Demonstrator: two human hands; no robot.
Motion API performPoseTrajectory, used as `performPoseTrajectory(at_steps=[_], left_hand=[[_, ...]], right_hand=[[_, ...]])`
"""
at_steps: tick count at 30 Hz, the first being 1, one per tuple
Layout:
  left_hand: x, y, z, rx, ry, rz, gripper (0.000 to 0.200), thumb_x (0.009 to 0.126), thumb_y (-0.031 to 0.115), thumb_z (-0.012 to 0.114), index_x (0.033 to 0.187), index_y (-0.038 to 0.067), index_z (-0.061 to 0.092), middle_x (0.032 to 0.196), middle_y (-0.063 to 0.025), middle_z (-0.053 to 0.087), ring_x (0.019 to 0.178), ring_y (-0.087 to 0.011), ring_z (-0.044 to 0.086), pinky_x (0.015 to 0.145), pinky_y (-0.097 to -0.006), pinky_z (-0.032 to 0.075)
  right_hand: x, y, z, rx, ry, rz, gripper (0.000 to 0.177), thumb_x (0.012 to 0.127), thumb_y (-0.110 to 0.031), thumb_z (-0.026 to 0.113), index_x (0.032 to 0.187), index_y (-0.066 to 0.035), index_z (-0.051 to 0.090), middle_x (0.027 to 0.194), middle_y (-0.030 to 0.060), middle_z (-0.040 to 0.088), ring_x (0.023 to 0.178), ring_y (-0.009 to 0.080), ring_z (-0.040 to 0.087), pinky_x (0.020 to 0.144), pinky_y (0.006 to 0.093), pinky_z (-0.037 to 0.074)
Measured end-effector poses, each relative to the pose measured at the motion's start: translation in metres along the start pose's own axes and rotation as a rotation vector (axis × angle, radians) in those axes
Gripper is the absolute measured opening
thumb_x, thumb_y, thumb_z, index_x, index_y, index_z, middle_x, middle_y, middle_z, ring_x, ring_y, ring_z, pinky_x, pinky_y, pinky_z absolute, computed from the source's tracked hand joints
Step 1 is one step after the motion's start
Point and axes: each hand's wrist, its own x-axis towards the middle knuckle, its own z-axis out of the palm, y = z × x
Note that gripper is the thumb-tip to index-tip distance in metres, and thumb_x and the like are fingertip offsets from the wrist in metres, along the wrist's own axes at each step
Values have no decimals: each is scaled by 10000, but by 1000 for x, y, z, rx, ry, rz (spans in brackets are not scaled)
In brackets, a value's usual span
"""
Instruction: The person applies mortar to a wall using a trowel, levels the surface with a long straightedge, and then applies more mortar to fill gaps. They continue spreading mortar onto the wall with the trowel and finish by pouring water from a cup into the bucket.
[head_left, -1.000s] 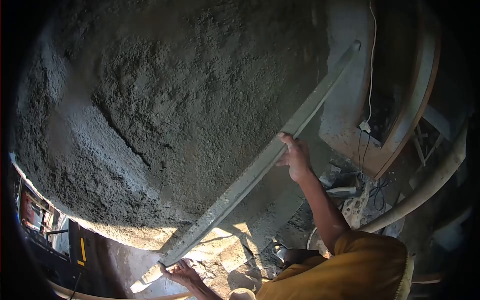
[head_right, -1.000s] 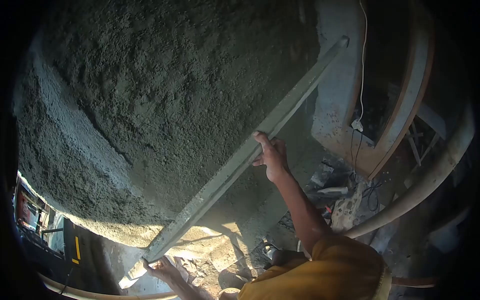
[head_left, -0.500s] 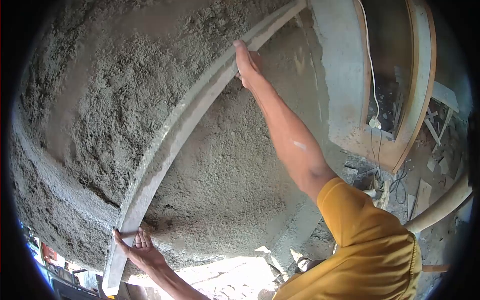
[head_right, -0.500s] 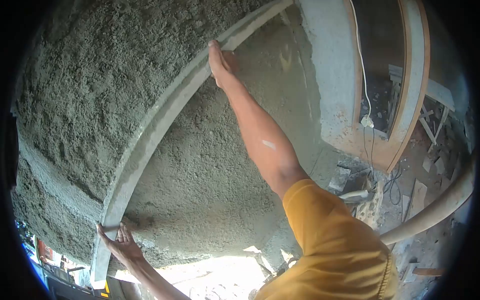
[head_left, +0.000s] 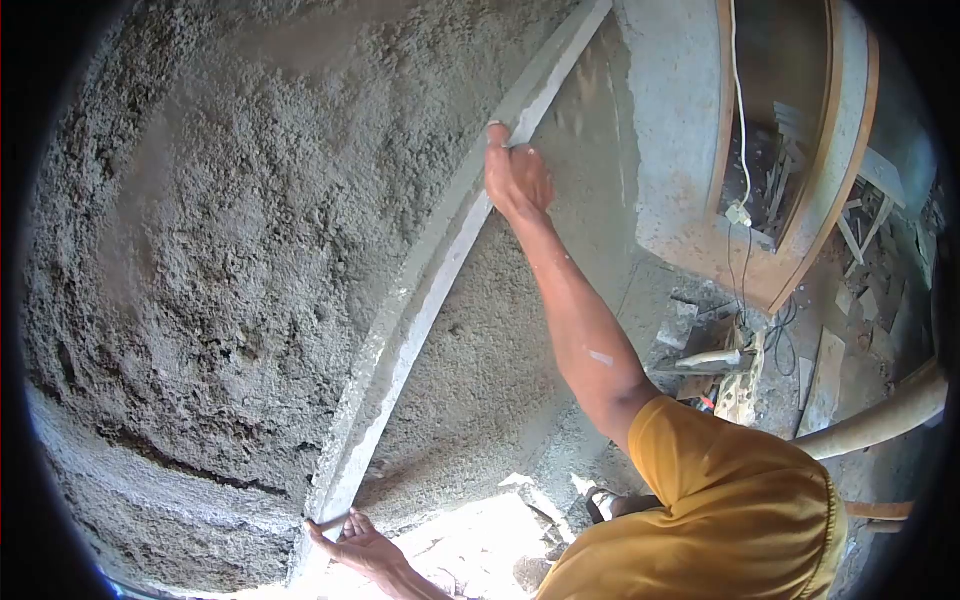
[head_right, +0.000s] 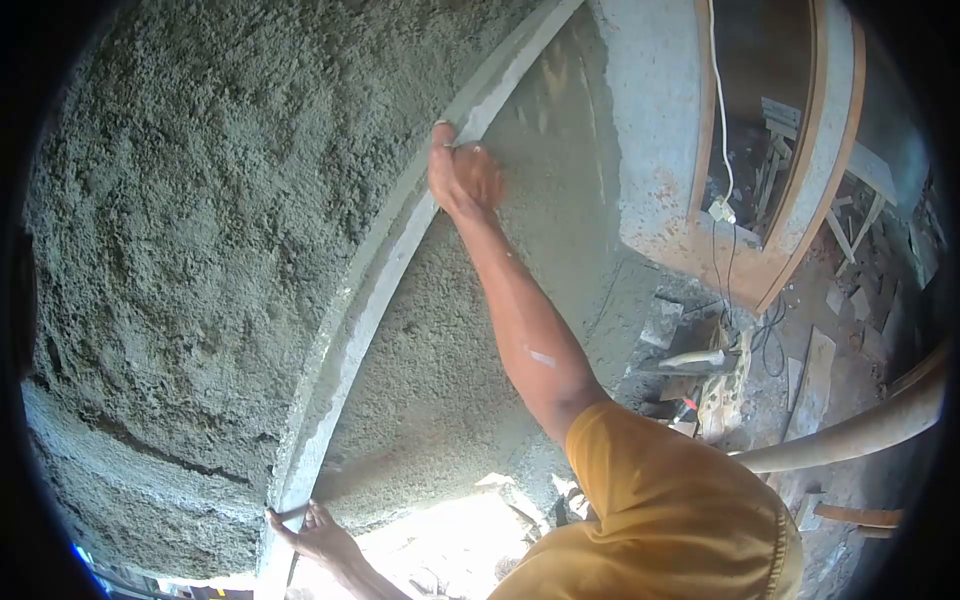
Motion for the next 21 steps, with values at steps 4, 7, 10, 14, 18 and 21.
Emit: performPoseTrajectory(at_steps=[4,7,10,14,18,21], left_hand=[[8,-4,-10,58,-59,62,798,986,-118,594,1662,103,232,1569,-263,404,1199,-358,683,1019,-414,613],[0,4,-10,33,-60,51,718,999,123,577,1654,105,282,1532,-235,427,1182,-331,641,997,-391,586],[-3,12,-11,-11,-41,32,709,1011,308,560,1643,102,315,1502,-235,442,1214,-332,599,1021,-401,550],[12,29,-19,-145,-41,-33,666,938,178,663,1541,55,408,1519,-257,475,1270,-361,621,1051,-465,559],[2,36,10,-227,-46,-249,714,900,469,761,1410,0,589,1410,-245,599,1312,-348,583,1082,-463,523],[-23,15,43,343,-373,118,705,1004,-114,559,1620,46,256,1579,-280,378,1286,-392,632,1102,-481,564]], right_hand=[[-18,-8,-6,16,174,-13,697,970,-530,533,1278,91,609,1144,345,719,1112,520,688,978,593,508],[-17,1,11,-22,213,-39,638,960,-399,553,1339,114,543,1060,353,723,1021,498,719,955,589,531],[-26,11,12,-65,176,-8,608,957,-336,565,1357,119,516,1049,336,729,1029,489,723,971,588,535],[-35,-7,24,7,256,48,522,988,-322,540,1323,77,575,1092,329,728,1090,485,707,993,580,528],[-5,-1,19,-57,266,91,489,1028,-354,490,1294,19,659,1158,303,733,1158,484,684,1031,564,508],[50,11,12,-117,251,97,482,992,-354,543,1279,17,655,1183,276,733,1161,441,700,996,536,546]])
